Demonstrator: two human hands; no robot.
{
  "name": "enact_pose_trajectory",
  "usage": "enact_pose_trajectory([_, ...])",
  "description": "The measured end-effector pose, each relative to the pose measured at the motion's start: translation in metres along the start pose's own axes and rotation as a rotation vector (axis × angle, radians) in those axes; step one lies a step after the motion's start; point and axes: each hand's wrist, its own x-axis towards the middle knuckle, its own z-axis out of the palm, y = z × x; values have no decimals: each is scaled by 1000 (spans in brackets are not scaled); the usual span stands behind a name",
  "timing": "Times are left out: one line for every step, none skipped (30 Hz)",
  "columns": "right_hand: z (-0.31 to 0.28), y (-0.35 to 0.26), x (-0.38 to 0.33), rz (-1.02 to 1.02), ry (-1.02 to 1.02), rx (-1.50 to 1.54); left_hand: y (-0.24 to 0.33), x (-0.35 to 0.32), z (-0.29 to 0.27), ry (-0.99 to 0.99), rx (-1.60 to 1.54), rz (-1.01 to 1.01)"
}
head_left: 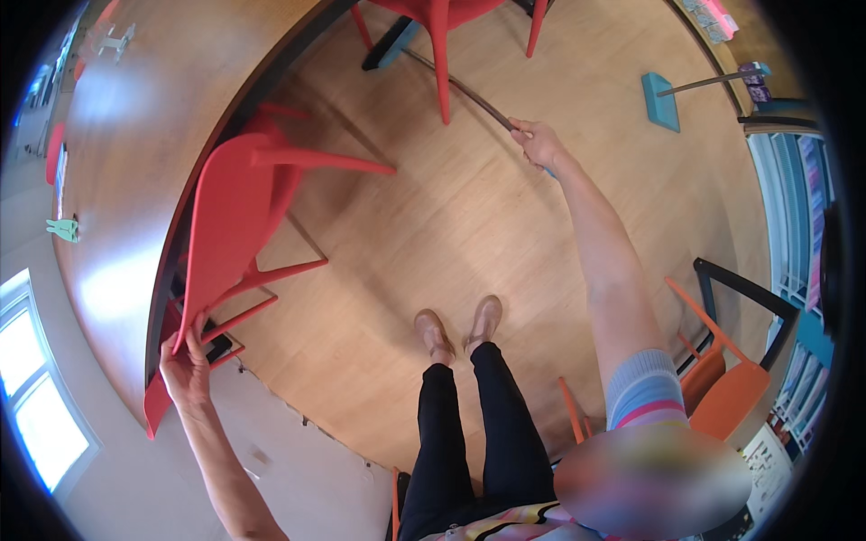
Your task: The person sweeps a wooden floor in a retail space using a broom and dustpan, moving orange and red chairs aside to reach under a table. They sweep debris into a dustpan and later use a small yellow brush and dustpan to collect scattered confetti-like items.
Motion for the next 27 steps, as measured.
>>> enact_pose_trajectory([2,-1,6,22,-6,-37,4,3,0,-23,20,-12])
enact_pose_trajectory([3,-1,7,43,-4,-76,15,8,0,-51,37,-30])
enact_pose_trajectory([4,8,5,-29,17,-100,27,16,-7,17,102,38])
enact_pose_trajectory([-1,22,5,-108,47,-128,34,24,-10,9,139,49])
enact_pose_trajectory([-9,40,4,-187,77,-159,43,29,-14,11,175,63])
enact_pose_trajectory([-23,74,4,-245,81,-190,50,35,-19,8,207,71])
enact_pose_trajectory([-42,104,-2,-302,84,-225,57,41,-25,-3,214,59])
enact_pose_trajectory([-51,114,-22,-316,92,-241,64,38,-33,0,224,63])
enact_pose_trajectory([-63,126,-51,-325,107,-260,64,37,-33,17,243,83])
enact_pose_trajectory([-77,146,-77,-237,112,-234,61,37,-29,18,262,91])
enact_pose_trajectory([-87,162,-104,-144,117,-220,59,36,-25,19,284,98])
enact_pose_trajectory([-98,178,-132,-48,125,-207,57,37,-24,21,308,102])
enact_pose_trajectory([-105,181,-161,61,126,-189,59,37,-26,-4,332,97])
enact_pose_trajectory([-111,183,-189,169,127,-174,57,36,-28,9,361,129])
enact_pose_trajectory([-116,193,-214,222,126,-150,54,36,-27,24,393,153])
enact_pose_trajectory([-122,204,-240,276,128,-127,52,36,-25,29,423,184])
enact_pose_trajectory([-128,216,-262,255,135,-107,53,37,-23,18,398,152])
enact_pose_trajectory([-130,227,-284,141,184,-184,54,40,-26,6,398,135])
enact_pose_trajectory([-128,232,-304,22,230,-257,59,43,-30,-6,398,124])
enact_pose_trajectory([-124,229,-324,3,238,-292,63,45,-33,-19,397,114])
enact_pose_trajectory([-120,227,-342,-19,248,-326,66,47,-37,-33,405,116])
enact_pose_trajectory([-111,207,-363,63,217,-318,69,45,-38,-38,413,109])
enact_pose_trajectory([-104,192,-380,148,194,-312,69,45,-37,-48,417,97])
enact_pose_trajectory([-97,190,-391,97,179,-307,70,47,-37,-61,418,84])
enact_pose_trajectory([-90,192,-399,43,161,-299,79,47,-41,-54,340,32])
enact_pose_trajectory([-83,185,-400,33,117,-312,80,49,-42,-39,363,50])
enact_pose_trajectory([-77,177,-401,22,71,-326,81,50,-44,-24,386,69])
